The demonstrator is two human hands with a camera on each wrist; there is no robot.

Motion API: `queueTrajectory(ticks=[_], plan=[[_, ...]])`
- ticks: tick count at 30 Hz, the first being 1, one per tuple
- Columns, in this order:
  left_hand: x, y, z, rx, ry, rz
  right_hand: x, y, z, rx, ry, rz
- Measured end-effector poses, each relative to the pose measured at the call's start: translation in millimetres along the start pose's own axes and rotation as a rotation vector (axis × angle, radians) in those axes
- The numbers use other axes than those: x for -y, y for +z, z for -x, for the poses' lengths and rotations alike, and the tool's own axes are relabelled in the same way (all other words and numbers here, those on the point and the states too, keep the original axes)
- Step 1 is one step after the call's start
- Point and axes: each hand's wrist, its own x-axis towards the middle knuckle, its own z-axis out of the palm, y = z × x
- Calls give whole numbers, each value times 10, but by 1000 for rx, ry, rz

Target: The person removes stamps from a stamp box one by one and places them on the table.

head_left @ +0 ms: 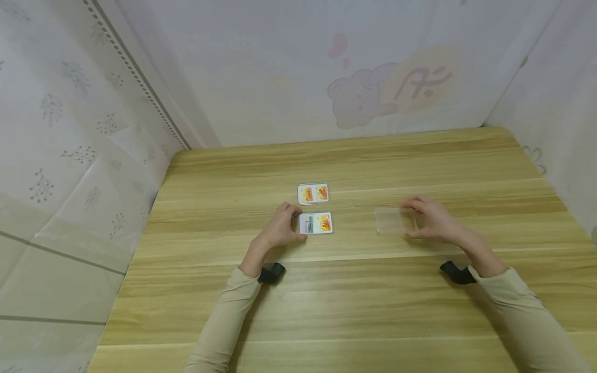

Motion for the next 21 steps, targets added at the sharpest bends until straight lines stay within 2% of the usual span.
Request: queueTrajectory(ticks=[10,21], plan=[[-3,-2,-1,-7,19,1,-102,-79,97,-31,-9,5],[15,9,-12,-16,38,-13,-190,-142,187,0,35,23]])
